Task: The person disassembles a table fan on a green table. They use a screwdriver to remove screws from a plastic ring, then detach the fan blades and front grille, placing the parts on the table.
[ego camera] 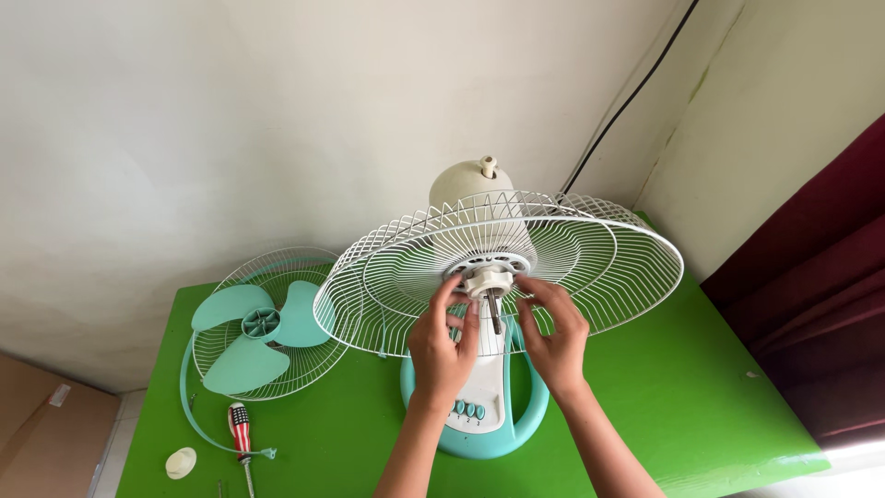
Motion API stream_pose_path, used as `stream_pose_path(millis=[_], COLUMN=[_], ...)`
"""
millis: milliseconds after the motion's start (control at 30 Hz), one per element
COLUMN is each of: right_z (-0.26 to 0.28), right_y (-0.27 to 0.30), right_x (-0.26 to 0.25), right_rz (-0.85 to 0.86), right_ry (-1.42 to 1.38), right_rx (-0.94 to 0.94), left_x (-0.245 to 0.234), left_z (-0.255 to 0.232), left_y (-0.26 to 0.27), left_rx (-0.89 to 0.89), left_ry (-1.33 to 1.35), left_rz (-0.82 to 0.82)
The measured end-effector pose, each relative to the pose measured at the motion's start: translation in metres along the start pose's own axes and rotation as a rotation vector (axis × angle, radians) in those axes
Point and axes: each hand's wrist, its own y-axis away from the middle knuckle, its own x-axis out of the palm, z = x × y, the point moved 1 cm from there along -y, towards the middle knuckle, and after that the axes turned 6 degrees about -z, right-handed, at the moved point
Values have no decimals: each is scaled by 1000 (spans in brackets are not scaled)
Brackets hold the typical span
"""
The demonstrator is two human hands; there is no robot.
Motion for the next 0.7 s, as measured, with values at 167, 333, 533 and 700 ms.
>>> stream_pose_path(millis=[167, 333, 533, 700], right_z=[9, 11, -7, 3], right_y=[0, -5, 6, 6], right_x=[3, -4, -1, 4], right_rz=[11, 49, 15, 18], right_ry=[-9, 24, -117, -126], right_rx=[-142, -366, -43, -95], left_x=[0, 7, -8, -6], left_z=[1, 3, -6, -14], left_y=[-3, 7, -4, -4], left_rx=[-113, -201, -48, -102], left_ry=[31, 80, 18, 61], left_rz=[93, 191, 9, 40])
